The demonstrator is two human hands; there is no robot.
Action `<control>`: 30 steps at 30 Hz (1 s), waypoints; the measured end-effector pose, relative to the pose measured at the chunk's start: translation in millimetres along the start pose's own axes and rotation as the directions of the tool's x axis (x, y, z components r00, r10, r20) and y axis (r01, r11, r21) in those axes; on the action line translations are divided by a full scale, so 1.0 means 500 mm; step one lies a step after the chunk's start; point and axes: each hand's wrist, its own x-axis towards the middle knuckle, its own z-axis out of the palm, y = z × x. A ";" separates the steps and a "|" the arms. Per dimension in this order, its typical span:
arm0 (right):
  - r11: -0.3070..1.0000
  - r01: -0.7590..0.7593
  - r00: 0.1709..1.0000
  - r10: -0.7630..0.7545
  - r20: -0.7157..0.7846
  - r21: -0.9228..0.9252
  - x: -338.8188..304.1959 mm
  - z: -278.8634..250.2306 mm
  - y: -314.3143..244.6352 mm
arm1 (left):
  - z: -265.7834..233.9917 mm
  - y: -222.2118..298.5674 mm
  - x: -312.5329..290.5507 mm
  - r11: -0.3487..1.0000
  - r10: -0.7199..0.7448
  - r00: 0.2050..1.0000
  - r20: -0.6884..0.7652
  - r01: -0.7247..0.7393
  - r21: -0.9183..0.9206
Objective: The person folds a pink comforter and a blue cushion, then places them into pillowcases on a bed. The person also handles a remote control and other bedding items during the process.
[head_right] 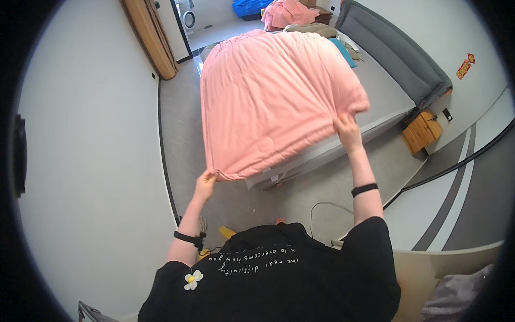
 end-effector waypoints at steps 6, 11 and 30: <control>0.866 -0.469 0.677 0.479 0.559 -0.173 -0.388 0.141 -0.018 | 0.031 -0.064 -0.059 0.748 -0.085 0.984 0.158 -0.042 0.662; 0.815 -0.576 0.335 0.311 0.889 -0.068 -0.459 0.255 -0.212 | -0.005 -0.183 -0.063 0.785 -0.039 0.971 0.234 -0.115 0.609; 0.799 -0.355 0.432 -0.319 0.844 0.484 -0.299 0.348 -0.768 | -0.136 -0.193 -0.182 0.613 -0.381 0.856 0.349 -0.049 0.789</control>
